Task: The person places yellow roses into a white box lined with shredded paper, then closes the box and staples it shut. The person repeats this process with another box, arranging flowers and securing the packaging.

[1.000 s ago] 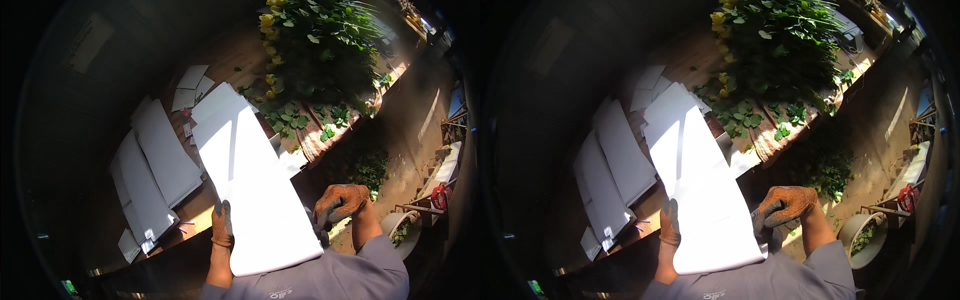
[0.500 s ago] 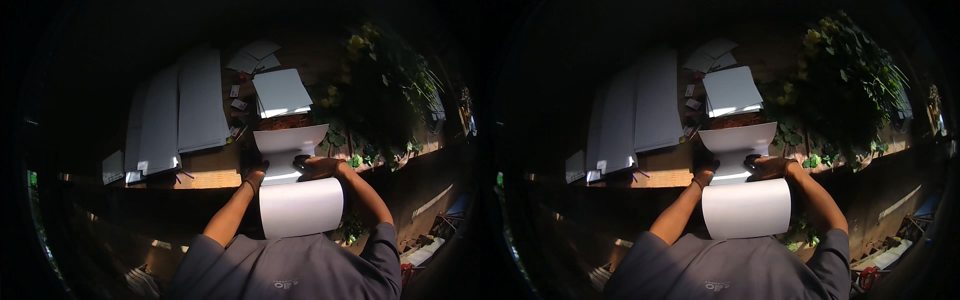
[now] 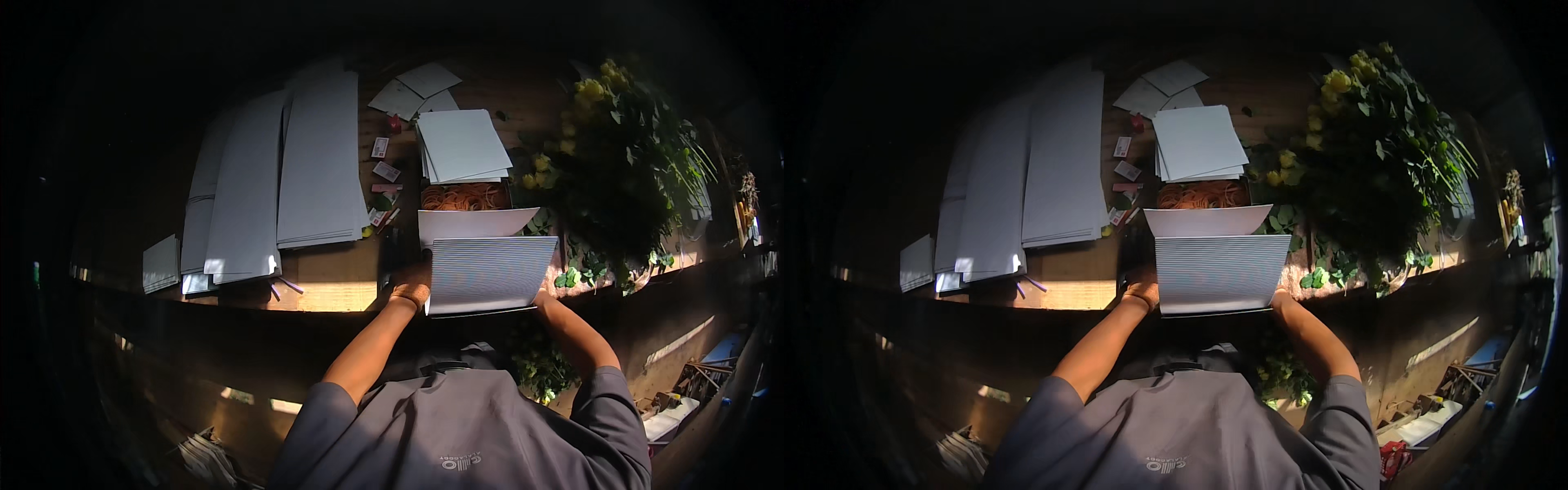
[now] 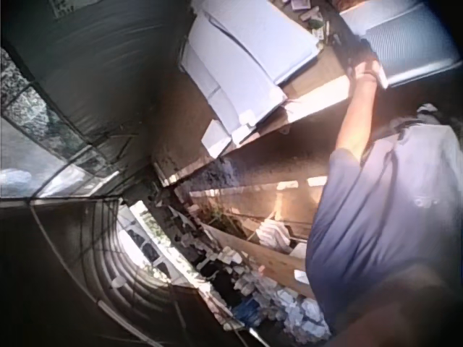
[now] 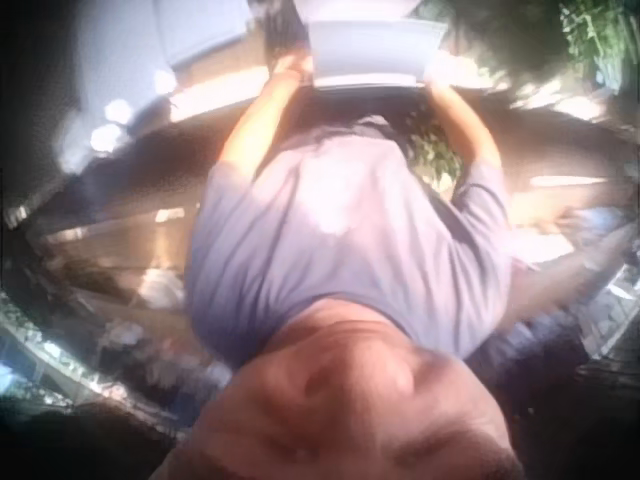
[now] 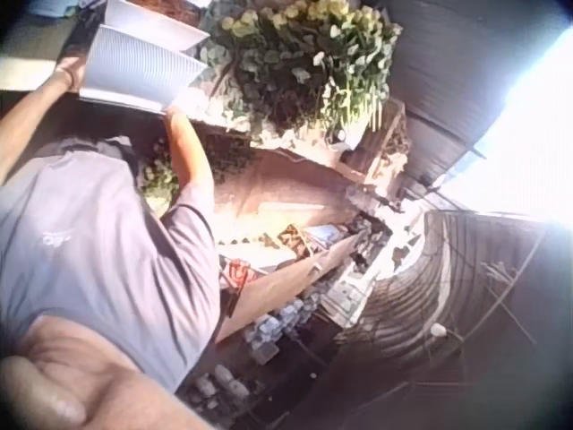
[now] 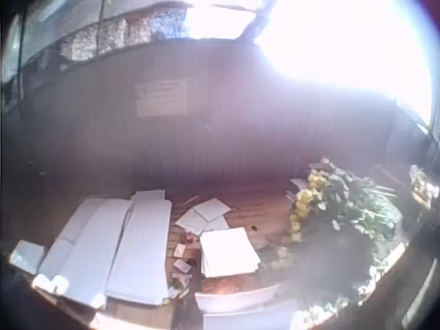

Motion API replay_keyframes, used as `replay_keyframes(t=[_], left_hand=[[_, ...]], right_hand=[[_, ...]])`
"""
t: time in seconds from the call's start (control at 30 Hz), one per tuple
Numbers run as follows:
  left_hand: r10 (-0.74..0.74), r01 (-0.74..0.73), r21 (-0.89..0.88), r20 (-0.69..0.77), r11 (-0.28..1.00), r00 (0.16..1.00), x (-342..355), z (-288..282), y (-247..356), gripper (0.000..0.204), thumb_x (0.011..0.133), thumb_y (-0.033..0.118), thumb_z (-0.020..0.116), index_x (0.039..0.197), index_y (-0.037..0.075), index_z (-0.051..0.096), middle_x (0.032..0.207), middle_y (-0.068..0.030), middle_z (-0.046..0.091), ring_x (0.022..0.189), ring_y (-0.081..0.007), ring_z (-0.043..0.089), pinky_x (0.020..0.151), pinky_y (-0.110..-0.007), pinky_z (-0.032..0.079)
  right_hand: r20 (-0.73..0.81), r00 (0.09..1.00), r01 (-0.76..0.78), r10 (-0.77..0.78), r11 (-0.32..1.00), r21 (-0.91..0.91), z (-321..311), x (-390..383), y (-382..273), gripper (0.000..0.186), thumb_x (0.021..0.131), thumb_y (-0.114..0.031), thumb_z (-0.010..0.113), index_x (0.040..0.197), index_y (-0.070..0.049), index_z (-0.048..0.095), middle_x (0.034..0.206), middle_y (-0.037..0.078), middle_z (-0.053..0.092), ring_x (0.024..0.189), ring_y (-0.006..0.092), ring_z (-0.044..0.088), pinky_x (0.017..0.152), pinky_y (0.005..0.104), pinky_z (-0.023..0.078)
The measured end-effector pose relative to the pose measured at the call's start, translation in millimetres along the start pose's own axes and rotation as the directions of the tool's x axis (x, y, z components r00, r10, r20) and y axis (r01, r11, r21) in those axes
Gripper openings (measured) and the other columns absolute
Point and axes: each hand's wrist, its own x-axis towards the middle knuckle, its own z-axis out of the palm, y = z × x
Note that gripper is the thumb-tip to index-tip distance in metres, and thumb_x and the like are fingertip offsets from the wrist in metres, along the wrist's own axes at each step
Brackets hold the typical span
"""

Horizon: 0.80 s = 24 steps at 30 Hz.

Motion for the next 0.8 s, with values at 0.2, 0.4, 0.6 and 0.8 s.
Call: replay_keyframes(t=[0.2,0.4,0.6,0.8], left_hand=[[0.72,-0.318,-0.696,0.413,0.644,0.558,-11.0,-101.1,74.4,0.062,0.087,0.042,0.066,0.138,0.009,0.053,0.125,-0.0176,0.064,0.113,-0.0282,0.062,0.097,-0.037,0.048],[0.585,-0.643,0.096,0.331,0.76,0.741,-66.4,-63.5,125.1,0.044,0.082,0.028,0.069,0.124,0.017,0.06,0.103,-0.0141,0.064,0.096,-0.0325,0.067,0.075,-0.047,0.054],[0.508,-0.561,0.007,0.417,0.828,0.754,-62.2,-77.3,131.8,0.044,0.081,0.025,0.071,0.124,0.022,0.061,0.109,-0.0123,0.061,0.097,-0.033,0.066,0.078,-0.046,0.054],[0.362,-0.427,0.008,0.516,0.904,0.776,-60.7,-80.8,132.7,0.047,0.083,0.025,0.069,0.128,0.023,0.057,0.111,-0.0117,0.062,0.105,-0.0332,0.063,0.087,-0.046,0.052]], right_hand=[[0.094,0.995,-0.019,0.031,0.991,-0.13,-26.7,22.2,-20.9,0.072,0.074,-0.04,0.077,0.14,-0.032,0.049,0.155,0.006,0.033,0.142,0.0379,0.031,0.112,0.0614,0.029],[0.121,0.99,-0.063,0.067,0.997,-0.033,-51.1,20.6,-34.0,0.082,0.065,-0.042,0.082,0.139,-0.033,0.048,0.152,0.006,0.036,0.141,0.0388,0.033,0.113,0.061,0.027],[-0.046,0.962,-0.245,0.268,0.927,0.284,-69.8,9.2,-1.1,0.032,0.086,-0.033,0.07,0.112,-0.015,0.066,0.117,0.006,0.063,0.117,0.0307,0.056,0.103,0.0504,0.039],[-0.31,0.738,-0.588,0.599,0.797,0.14,-71.3,10.2,104.4,0.082,0.073,-0.044,0.076,0.143,-0.014,0.045,0.144,0.028,0.038,0.132,0.046,0.038,0.108,0.0534,0.036]])
